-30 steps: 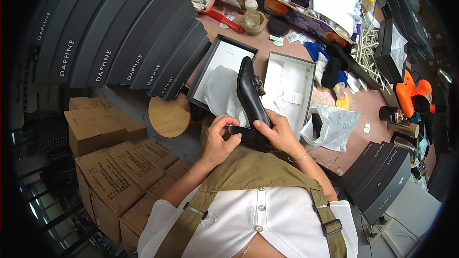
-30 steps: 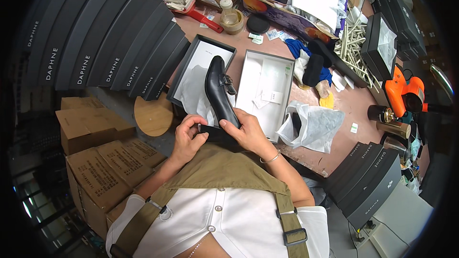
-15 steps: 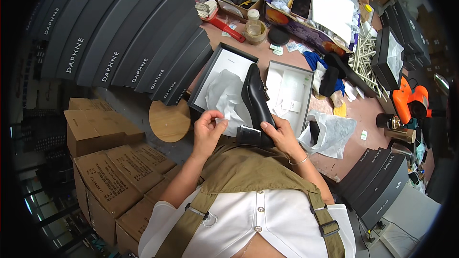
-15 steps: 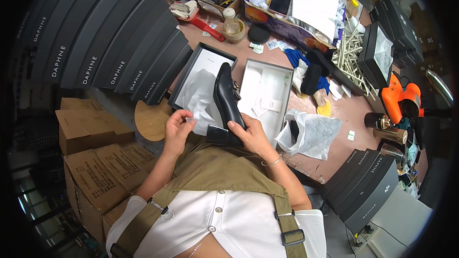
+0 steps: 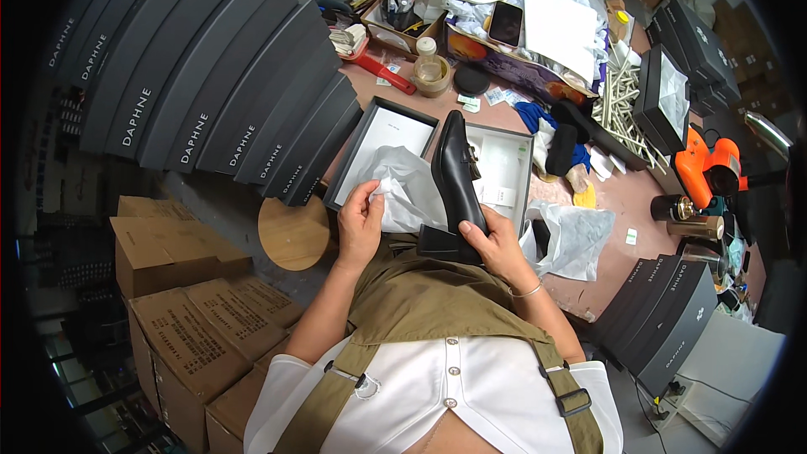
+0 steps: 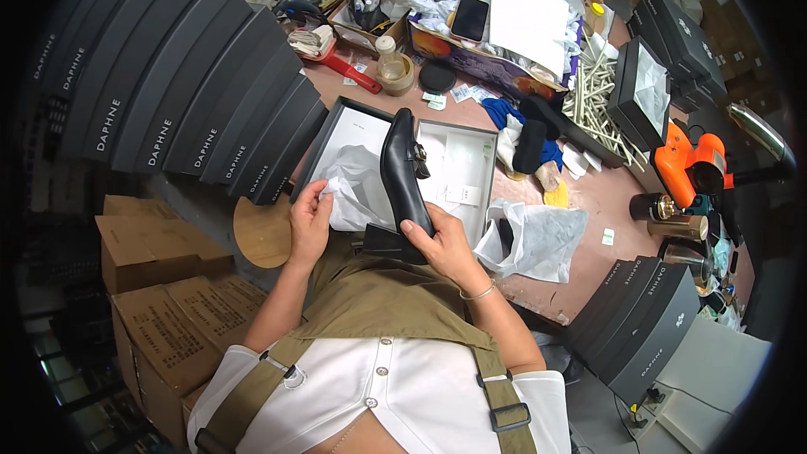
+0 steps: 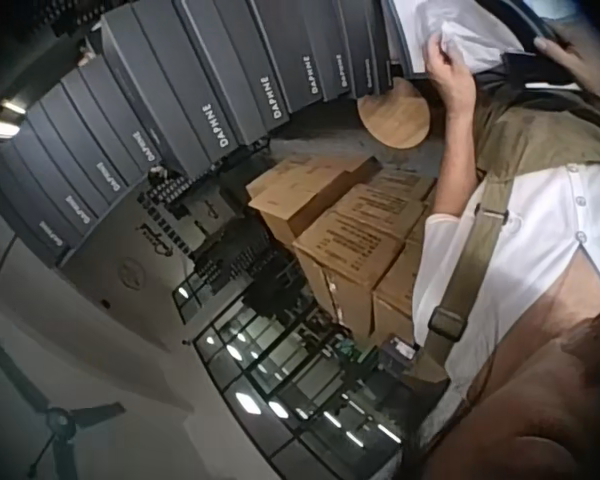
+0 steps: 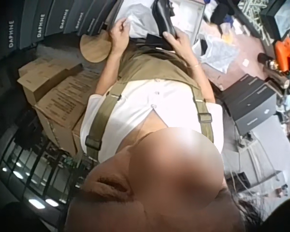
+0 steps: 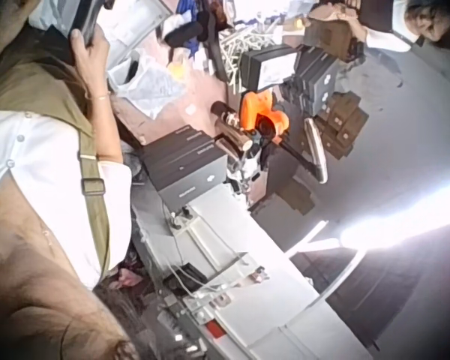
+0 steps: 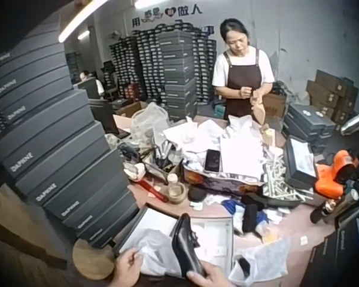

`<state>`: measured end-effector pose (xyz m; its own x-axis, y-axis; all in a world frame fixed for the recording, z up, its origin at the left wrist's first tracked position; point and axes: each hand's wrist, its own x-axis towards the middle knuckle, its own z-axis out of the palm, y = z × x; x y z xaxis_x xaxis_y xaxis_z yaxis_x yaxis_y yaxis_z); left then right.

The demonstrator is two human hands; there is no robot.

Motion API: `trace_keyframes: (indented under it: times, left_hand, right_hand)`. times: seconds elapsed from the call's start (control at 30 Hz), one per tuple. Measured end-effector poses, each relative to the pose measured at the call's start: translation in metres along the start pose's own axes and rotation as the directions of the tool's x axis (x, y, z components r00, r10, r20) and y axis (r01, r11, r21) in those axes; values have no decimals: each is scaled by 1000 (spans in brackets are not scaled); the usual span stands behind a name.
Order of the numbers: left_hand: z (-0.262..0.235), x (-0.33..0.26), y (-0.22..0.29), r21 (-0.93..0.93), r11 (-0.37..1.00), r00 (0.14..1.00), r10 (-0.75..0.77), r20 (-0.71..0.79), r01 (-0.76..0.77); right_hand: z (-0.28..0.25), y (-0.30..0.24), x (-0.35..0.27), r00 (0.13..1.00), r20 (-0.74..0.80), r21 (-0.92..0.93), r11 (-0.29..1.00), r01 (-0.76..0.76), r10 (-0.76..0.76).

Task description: Inspecting, cleaning, and packing a pair of black high-heeled shoes into a branded shoebox.

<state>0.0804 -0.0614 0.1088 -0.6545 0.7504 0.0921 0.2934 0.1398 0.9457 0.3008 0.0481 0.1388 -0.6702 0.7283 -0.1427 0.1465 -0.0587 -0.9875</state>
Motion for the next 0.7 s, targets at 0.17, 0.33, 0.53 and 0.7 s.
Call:
trace_keyframes:
  times: [0.17,0.33,0.53,0.7]
  left_hand:
    - [4,3,14,88,994,997,-63,-42,66]
    - [-4,13,5,166,986,1000,0,26,-4]
    - [-17,42,27,125,984,992,123,12,-124]
    - [-6,35,53,12,910,909,413,47,-414]
  right_hand:
    - [-1,1,-2,1000,13,-8,1000,9,-8]
    - [-15,-13,-8,981,141,82,985,-150,137]
    - [-89,-15,-22,811,580,293,909,-296,77]
    - [-67,-33,5,764,641,53,989,-136,71]
